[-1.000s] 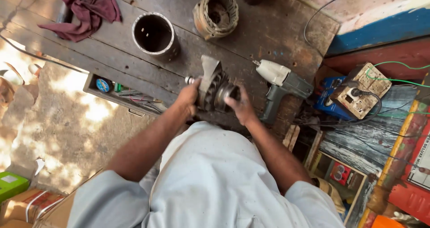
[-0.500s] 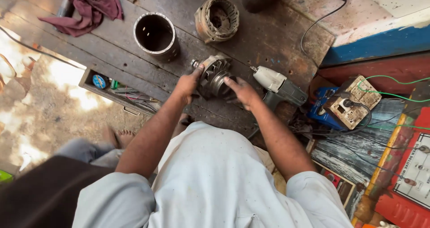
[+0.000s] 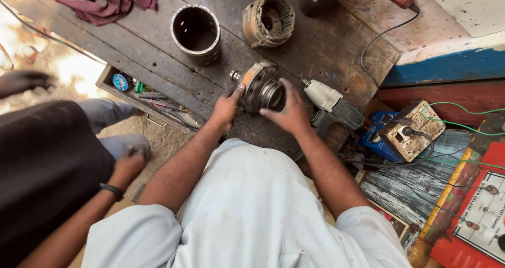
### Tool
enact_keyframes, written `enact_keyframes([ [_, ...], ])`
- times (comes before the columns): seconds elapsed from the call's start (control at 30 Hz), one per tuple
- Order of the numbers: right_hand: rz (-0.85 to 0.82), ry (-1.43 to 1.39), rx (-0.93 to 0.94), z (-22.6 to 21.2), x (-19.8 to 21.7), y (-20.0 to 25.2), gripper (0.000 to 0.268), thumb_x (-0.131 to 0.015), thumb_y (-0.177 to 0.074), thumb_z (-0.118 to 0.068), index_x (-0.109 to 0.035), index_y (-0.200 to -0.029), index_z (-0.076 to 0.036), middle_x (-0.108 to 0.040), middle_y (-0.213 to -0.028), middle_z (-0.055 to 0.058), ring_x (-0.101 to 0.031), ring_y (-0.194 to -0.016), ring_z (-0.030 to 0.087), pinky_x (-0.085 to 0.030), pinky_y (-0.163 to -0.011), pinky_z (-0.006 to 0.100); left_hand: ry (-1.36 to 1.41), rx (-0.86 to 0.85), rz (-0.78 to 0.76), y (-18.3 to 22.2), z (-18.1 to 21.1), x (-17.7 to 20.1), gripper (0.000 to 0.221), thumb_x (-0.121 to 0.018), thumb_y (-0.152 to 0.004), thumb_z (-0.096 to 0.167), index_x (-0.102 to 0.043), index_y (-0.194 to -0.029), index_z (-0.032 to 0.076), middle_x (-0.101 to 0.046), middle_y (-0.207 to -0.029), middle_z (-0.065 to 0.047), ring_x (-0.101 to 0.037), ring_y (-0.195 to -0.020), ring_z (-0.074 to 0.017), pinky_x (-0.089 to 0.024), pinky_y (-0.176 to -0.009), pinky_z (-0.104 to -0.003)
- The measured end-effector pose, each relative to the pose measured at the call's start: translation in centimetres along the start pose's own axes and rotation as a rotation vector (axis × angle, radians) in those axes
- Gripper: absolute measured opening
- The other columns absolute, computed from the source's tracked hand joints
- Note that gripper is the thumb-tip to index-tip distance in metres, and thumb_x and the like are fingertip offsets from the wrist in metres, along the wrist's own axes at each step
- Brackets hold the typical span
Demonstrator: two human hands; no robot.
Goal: Disassembling, cleaning, and repairing an alternator component using various tools on a workbench.
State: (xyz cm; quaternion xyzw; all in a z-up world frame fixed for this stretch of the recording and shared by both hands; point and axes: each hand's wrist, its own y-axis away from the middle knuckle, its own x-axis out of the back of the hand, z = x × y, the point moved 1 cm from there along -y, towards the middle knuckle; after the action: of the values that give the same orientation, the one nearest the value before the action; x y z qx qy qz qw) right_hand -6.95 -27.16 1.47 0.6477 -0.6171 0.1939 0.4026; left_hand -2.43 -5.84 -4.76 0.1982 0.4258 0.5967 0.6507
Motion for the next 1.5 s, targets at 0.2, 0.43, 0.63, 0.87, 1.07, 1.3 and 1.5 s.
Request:
enact_keyframes([
  [0.2, 0.010, -0.172, 0.016, 2.6, -0.7, 0.8, 0.130, -0.089, -0.067, -0.062, -0.019, -0.164, -0.011, -0.042, -0.156, 0.029, -0.044, -0.145, 0.043, -0.038, -0.119, 0.053, -0.065, -0.136, 0.023, -1.2, -1.7, 1.7, 0.078, -0.078, -0.088, 0.048, -0.047, -0.143, 0.003, -0.062, -0.131, -0.010, -0.064, -0.110, -0.0189, -0.059, -0.083, -0.036],
  [0.43, -0.080, -0.303, -0.211, 4.3, -1.7, 5.6, 0.124, -0.085, -0.068, -0.056, -0.017, -0.164, -0.018, -0.039, -0.160, 0.025, -0.048, -0.143, 0.038, -0.042, -0.116, 0.052, 0.031, 0.050, 0.025, -0.2, -1.7, 0.8, 0.075, -0.075, -0.089, 0.047, -0.051, -0.137, -0.005, -0.067, -0.126, -0.019, -0.067, -0.101, -0.0277, -0.058, -0.082, -0.038],
  [0.63, -0.140, -0.327, -0.443, 5.1, -1.2, 9.3, 0.111, -0.079, -0.073, -0.047, -0.020, -0.164, -0.023, -0.027, -0.166, 0.022, -0.051, -0.139, 0.039, -0.052, -0.105, 0.057, 0.030, -0.191, 0.027, 0.6, -0.9, 0.8, 0.053, -0.068, -0.094, 0.037, -0.062, -0.131, -0.001, -0.071, -0.120, -0.012, -0.067, -0.106, -0.0203, -0.057, -0.087, -0.035],
  [0.87, -0.043, -0.421, -0.090, 12.0, -4.5, 10.4, 0.082, -0.082, -0.087, -0.032, -0.043, -0.153, -0.003, -0.052, -0.149, 0.025, -0.055, -0.134, 0.035, -0.052, -0.104, 0.047, 0.015, -0.325, 0.030, 0.6, -2.8, 2.4, 0.049, -0.069, -0.096, 0.036, -0.068, -0.133, 0.003, -0.073, -0.117, -0.005, -0.062, -0.101, -0.0143, -0.051, -0.085, -0.029],
  [1.07, -0.221, -0.446, -0.076, 12.6, -2.9, 10.5, 0.071, -0.078, -0.089, -0.030, -0.050, -0.147, -0.002, -0.064, -0.136, 0.021, -0.065, -0.123, 0.029, -0.055, -0.099, 0.041, -0.246, -0.506, 0.377, 0.9, -9.7, 6.9, 0.045, -0.069, -0.104, 0.036, -0.076, -0.130, 0.000, -0.078, -0.109, -0.014, -0.065, -0.093, -0.0195, -0.052, -0.085, -0.034],
  [1.3, -0.257, -0.359, -0.039, 13.2, -1.1, 9.8, 0.064, -0.078, -0.091, -0.028, -0.055, -0.145, -0.001, -0.067, -0.133, 0.020, -0.066, -0.120, 0.026, -0.055, -0.099, 0.037, 0.014, -0.415, 0.938, 1.3, -14.3, 14.4, 0.062, -0.082, -0.079, 0.019, -0.059, -0.131, -0.005, -0.068, -0.121, -0.023, -0.068, -0.107, -0.0315, -0.052, -0.093, -0.040],
  [1.5, -0.206, -0.427, -0.061, 10.5, 0.2, 10.4, 0.063, -0.076, -0.092, -0.029, -0.054, -0.144, 0.000, -0.067, -0.133, 0.019, -0.065, -0.120, 0.026, -0.055, -0.099, 0.037, 0.296, -0.228, 0.662, -3.2, -12.7, 18.4, 0.067, -0.083, -0.074, 0.022, -0.061, -0.131, -0.007, -0.074, -0.122, -0.020, -0.071, -0.104, -0.0287, -0.056, -0.089, -0.039],
])
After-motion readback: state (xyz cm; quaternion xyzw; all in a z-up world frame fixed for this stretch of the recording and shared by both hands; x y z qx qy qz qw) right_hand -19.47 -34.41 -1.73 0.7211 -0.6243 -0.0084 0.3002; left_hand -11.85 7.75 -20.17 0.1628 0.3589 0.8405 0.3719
